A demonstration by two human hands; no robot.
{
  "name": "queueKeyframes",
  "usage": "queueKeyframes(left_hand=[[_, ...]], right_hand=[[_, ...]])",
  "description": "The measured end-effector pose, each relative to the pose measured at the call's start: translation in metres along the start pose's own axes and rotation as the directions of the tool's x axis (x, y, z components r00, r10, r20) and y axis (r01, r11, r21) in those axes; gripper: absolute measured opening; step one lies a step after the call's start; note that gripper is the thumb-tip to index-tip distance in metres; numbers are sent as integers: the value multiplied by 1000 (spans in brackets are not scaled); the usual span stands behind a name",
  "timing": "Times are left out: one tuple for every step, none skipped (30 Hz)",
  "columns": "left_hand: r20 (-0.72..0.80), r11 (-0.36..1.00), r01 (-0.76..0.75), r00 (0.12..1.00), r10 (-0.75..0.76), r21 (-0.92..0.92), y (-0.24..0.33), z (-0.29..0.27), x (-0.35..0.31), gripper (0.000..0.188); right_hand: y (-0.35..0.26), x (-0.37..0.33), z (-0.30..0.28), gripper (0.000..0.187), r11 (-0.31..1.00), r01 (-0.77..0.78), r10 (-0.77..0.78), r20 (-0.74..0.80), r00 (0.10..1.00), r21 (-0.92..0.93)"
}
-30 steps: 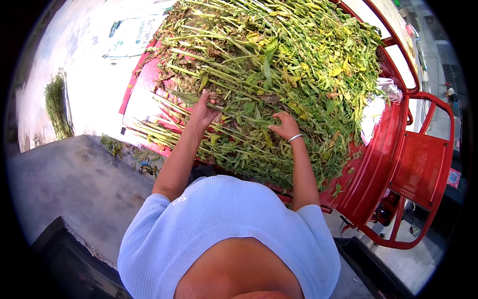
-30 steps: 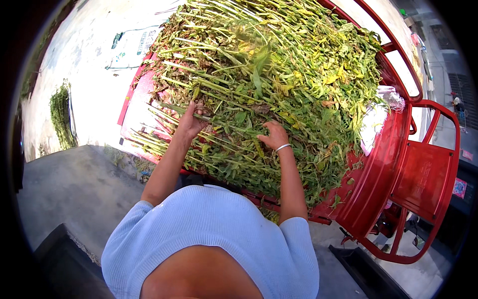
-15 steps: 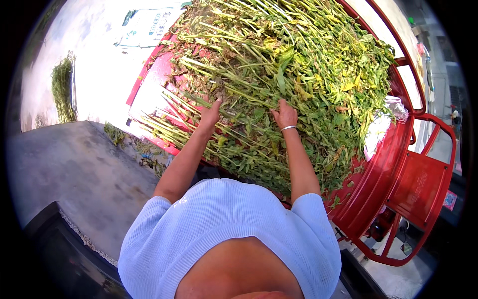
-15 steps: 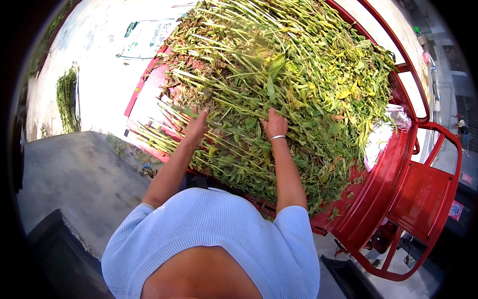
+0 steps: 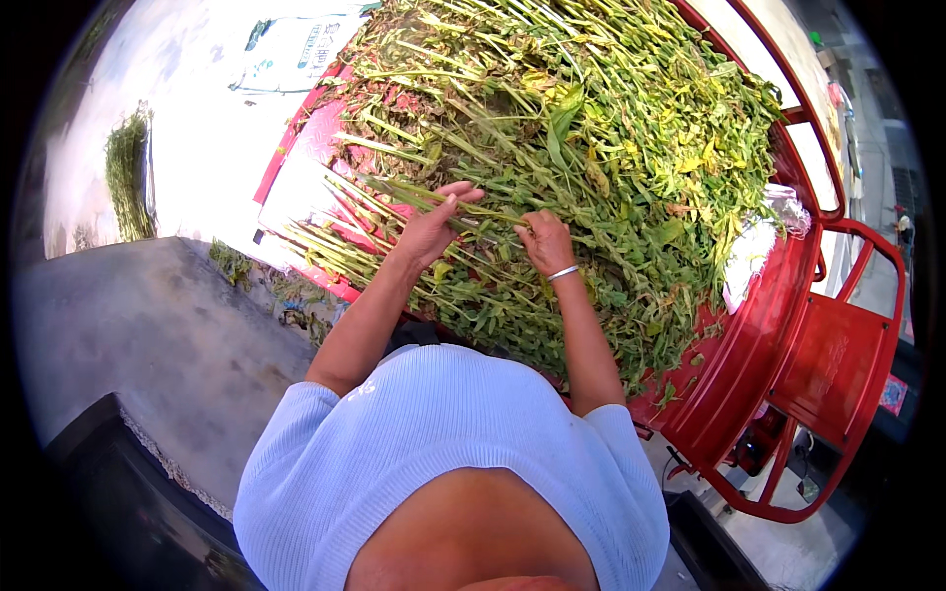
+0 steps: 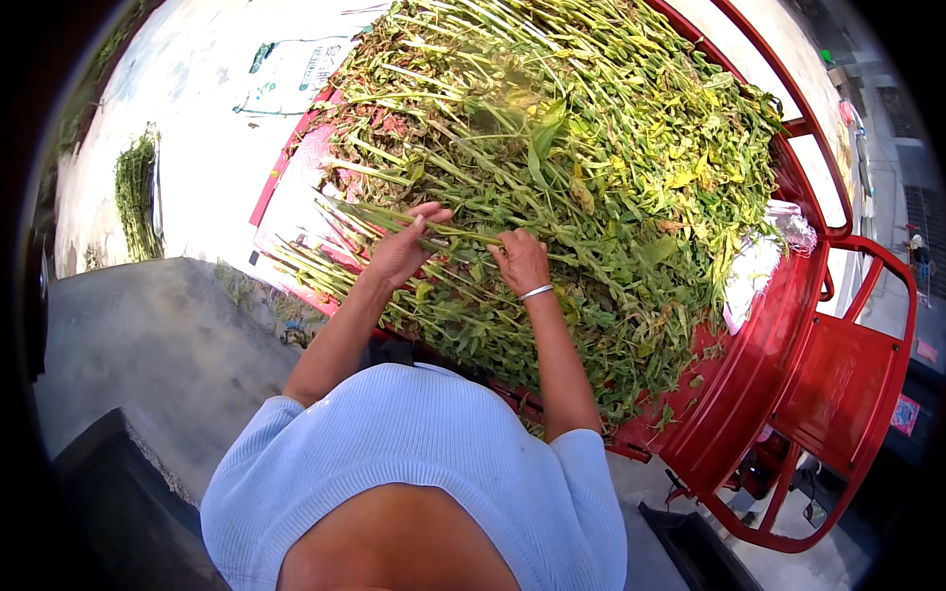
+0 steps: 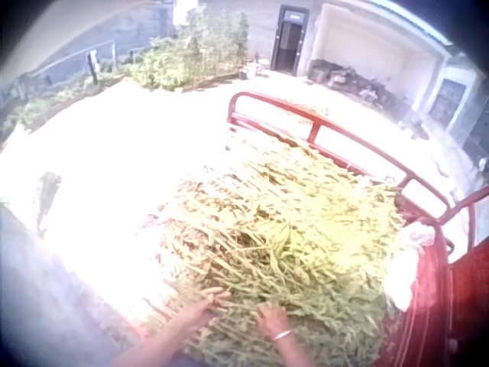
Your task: The person stands at the back of a red three-wheeled vehicle and sorts through a large pile of green leafy plants. They pick up bundles of plants, inspect them, and place them on the ground or back into the vehicle. The person also handles a dark, dried material found within the pile.
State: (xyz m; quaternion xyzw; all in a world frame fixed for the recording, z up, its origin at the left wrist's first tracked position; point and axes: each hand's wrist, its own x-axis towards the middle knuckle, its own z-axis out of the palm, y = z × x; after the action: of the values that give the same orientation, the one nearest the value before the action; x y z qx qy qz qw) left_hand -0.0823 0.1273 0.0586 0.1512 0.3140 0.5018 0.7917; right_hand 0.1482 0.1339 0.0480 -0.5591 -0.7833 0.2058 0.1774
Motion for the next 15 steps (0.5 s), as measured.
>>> queueKeyframes(left_hand=[[-12,1000,-27,1000,27,-6,-3,-4,1,36],[-26,1000,-30,999,30,7,-6,-8,-2,35],[-32,999,-36,999,36,16,-8,-10,-2,34],[-38,999,-41,998,42,24,-11,-12,-2,34],[-54,996,-79,995,81,39,-16,-16,-1,32],[-71,995,-84,994,88,53,-18,-15,-1,31],[-87,994,-89,992,95,68,-20,-14,-1,31],[-103,992,-94,989,102,83,-22,-14,0,30],[-106,993,-99,989,106,69,-23,-15,0,29],[-110,993,-105,988,111,55,-24,-16,1,28],[-114,993,-111,987,115,41,-25,-18,1,27],[-112,994,-109,988,111,23,-28,-20,1,26],[-110,994,-112,988,112,5,-28,-21,1,25],[-110,993,-115,988,113,-13,-29,-23,1,24],[-99,992,-126,987,126,3,-28,-23,1,23]], right_hand=[[0,1,-1,14,995,43,-43,-2,999,89],[-1,0,-2,13,996,65,-67,20,998,65],[-3,0,-8,12,996,89,-91,41,995,31],[-5,1,-13,11,993,114,-113,63,992,-3],[-9,1,-19,9,989,138,-135,61,989,-44],[-12,0,-23,8,986,153,-153,8,988,-65],[-15,0,-27,7,982,168,-172,-45,984,-87],[-18,0,-31,8,977,181,-192,-97,977,-109],[-24,1,-34,9,992,122,-117,-111,987,39],[-32,1,-38,10,981,61,-40,-113,993,186],[-41,1,-42,12,944,-1,37,-103,994,330],[-52,1,-47,12,859,-36,89,-80,993,511],[-64,2,-54,12,739,-66,132,-47,990,671],[-76,5,-60,13,587,-96,167,-5,986,804],[-88,13,-66,11,702,-15,87,-64,994,712]])
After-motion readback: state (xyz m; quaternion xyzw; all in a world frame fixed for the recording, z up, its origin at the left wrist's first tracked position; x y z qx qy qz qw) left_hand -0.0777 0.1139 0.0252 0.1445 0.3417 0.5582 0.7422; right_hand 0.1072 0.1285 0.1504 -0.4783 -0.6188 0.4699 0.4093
